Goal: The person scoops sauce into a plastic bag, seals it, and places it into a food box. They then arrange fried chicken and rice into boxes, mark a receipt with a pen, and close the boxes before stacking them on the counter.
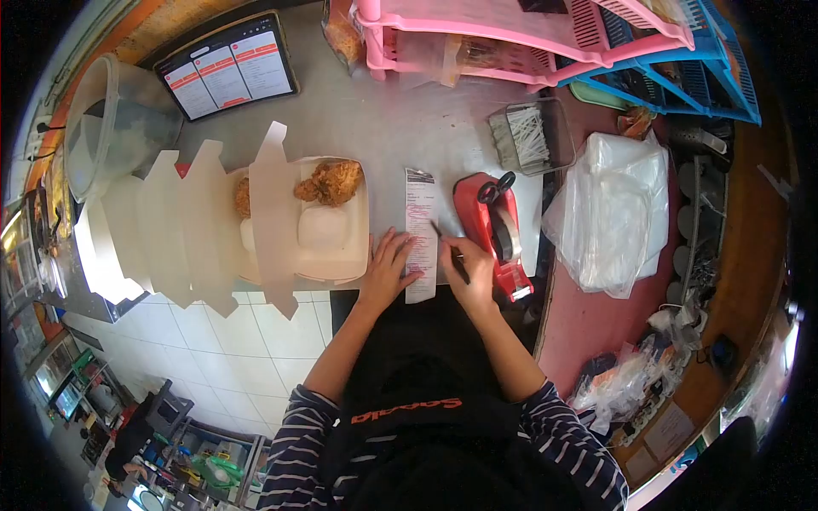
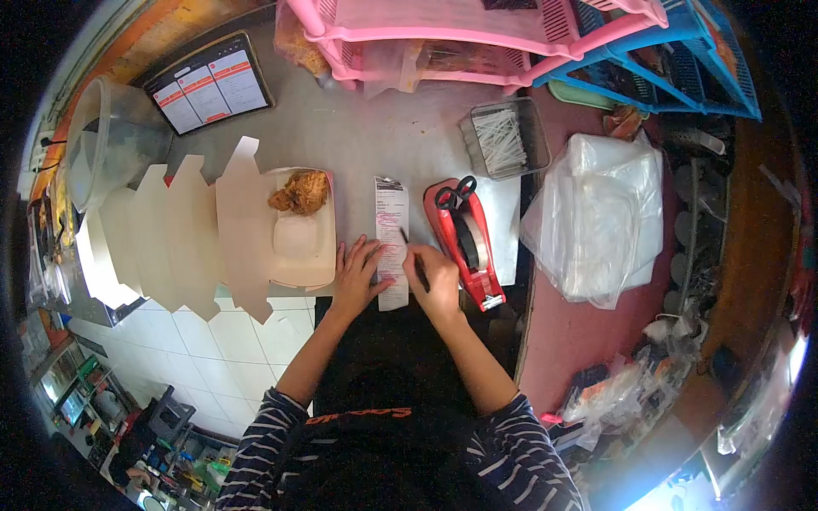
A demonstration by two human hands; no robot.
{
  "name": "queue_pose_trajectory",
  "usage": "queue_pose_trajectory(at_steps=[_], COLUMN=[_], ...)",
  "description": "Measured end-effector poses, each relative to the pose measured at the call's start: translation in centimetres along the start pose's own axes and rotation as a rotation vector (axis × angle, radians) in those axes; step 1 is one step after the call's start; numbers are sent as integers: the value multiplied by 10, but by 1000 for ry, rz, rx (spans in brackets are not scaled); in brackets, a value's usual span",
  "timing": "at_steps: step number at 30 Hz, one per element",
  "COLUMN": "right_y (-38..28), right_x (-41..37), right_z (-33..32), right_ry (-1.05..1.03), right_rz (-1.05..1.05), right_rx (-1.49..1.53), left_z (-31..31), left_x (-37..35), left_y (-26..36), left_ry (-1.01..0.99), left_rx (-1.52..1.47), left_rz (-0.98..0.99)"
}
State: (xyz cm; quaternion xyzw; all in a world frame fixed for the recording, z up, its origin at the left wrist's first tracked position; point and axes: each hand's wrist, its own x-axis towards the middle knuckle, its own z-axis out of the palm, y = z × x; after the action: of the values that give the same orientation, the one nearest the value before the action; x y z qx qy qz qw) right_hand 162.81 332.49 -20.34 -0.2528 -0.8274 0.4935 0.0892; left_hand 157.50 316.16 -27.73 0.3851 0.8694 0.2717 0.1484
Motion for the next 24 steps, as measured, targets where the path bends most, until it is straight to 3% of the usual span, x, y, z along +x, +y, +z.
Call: queue_pose_trajectory(at_steps=[5,8,9,11,15,19,24], right_y=[-46,-33,-21,-17,-24,-27,-18], right_x=[2,8,8,30,48,68,87], right_z=[-37,-61,-69,-63,-43,-55,-72], right_ry=[352,573,463,344,288,-2,-3], right_rz=[-70,-186,-54,-59,-23,277,195], right_rx=[-46,-55,-173,-469,-621,-645,-658], left_z=[3,3,2,2,-2,1,5], left_x=[0,0,0,1,3,7,16], left_y=[-1,-1,0,1,6,8,7], left_ry=[29,30,29,25,29,64,103], left_rx=[1,-1,10,32,91,110,129], left_rz=[12,10,9,12,21,40,75])
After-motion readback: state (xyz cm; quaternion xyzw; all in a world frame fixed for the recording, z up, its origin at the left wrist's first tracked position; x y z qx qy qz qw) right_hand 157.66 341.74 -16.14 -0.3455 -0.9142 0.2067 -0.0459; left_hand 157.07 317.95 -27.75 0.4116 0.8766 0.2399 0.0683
